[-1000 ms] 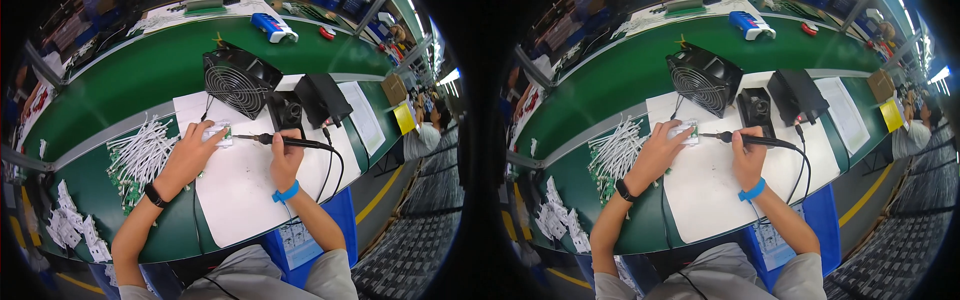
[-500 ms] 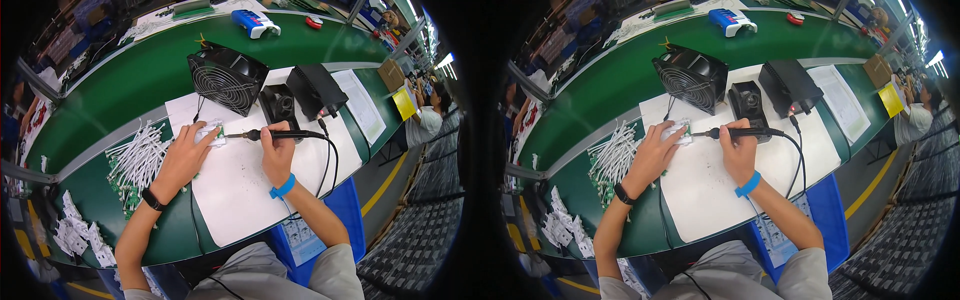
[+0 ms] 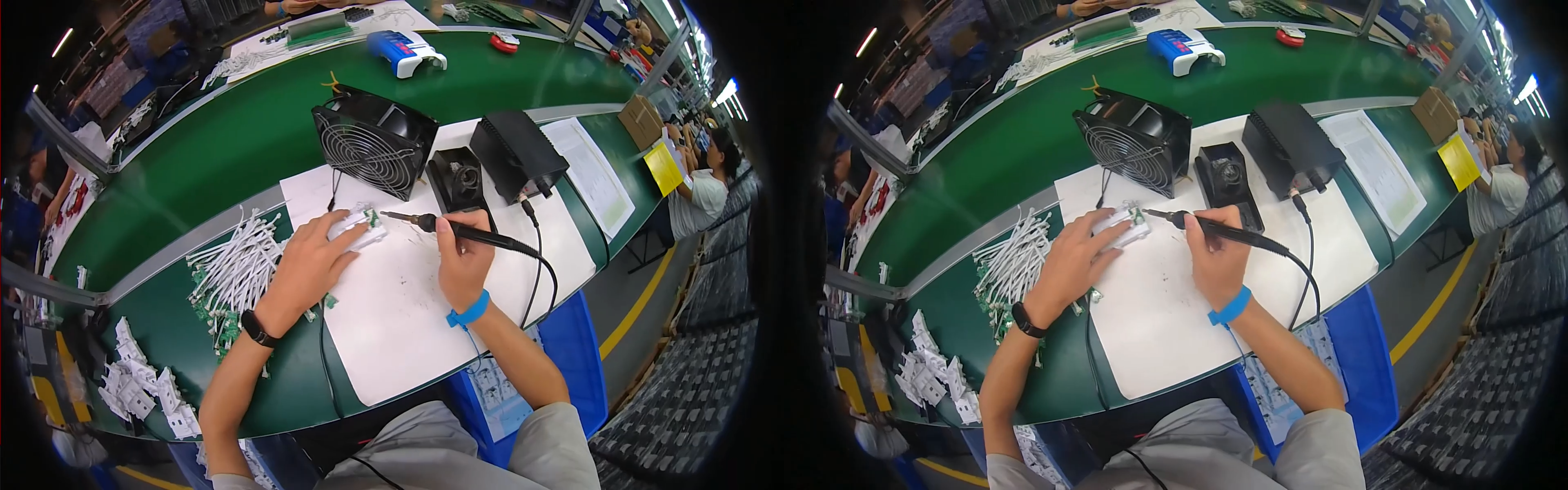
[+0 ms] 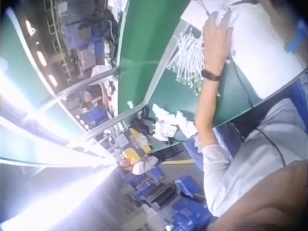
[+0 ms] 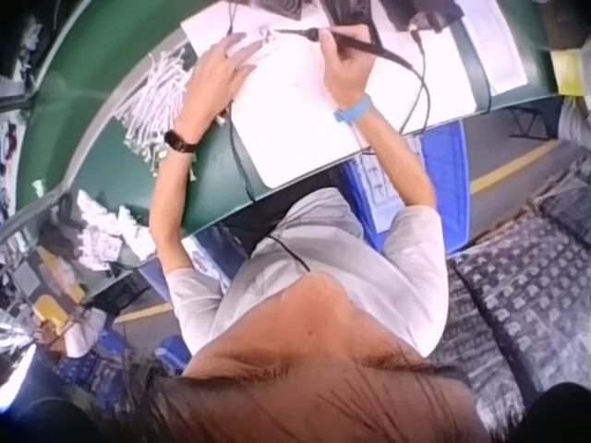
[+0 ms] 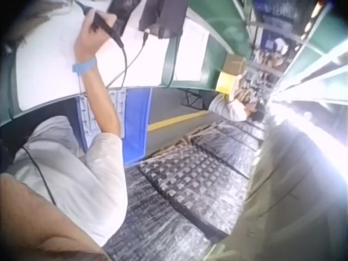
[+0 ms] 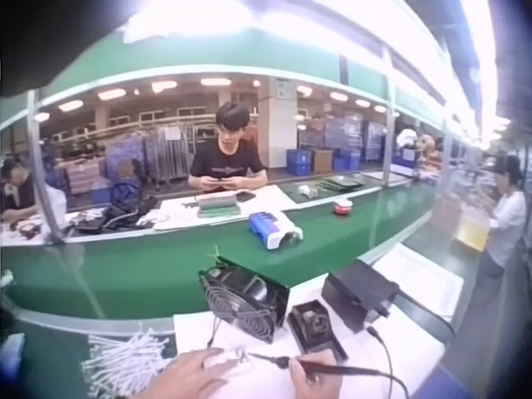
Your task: Soldering wire harnesses onto small circuit boards and assembling them into plastic housings on a factory assembly line.
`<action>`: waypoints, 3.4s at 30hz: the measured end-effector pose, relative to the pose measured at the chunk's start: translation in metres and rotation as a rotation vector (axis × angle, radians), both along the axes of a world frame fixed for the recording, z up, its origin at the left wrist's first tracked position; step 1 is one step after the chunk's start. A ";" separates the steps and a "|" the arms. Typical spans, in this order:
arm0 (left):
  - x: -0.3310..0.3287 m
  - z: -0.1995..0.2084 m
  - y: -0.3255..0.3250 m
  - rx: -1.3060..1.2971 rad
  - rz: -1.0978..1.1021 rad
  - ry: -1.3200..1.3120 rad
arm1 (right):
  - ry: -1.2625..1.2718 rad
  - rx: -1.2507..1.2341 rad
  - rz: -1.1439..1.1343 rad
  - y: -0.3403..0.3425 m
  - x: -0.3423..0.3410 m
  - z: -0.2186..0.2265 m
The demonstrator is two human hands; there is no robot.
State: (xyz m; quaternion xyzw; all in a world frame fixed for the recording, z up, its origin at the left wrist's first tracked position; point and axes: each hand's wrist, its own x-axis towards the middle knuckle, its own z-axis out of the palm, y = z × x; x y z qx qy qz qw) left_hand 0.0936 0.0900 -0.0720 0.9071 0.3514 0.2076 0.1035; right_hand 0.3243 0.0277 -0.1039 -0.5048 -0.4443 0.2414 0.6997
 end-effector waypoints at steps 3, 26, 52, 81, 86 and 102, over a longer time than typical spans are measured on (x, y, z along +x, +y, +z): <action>0.007 -0.006 -0.005 0.089 0.033 -0.051 | 0.007 0.013 -0.029 0.002 -0.001 -0.002; 0.032 -0.030 -0.029 0.192 0.227 -0.198 | -0.412 -0.006 0.135 0.002 0.000 -0.001; 0.036 -0.029 -0.030 0.231 0.234 -0.111 | -0.158 -0.018 -0.001 -0.002 -0.004 0.005; 0.033 -0.035 -0.030 0.243 0.217 -0.136 | -0.401 -0.056 -0.045 -0.009 -0.002 0.008; 0.034 -0.036 -0.031 0.248 0.214 -0.139 | -0.416 -0.029 -0.021 -0.010 0.002 0.007; 0.030 -0.039 -0.030 0.251 0.229 -0.162 | -0.484 0.077 -0.411 -0.015 0.083 0.051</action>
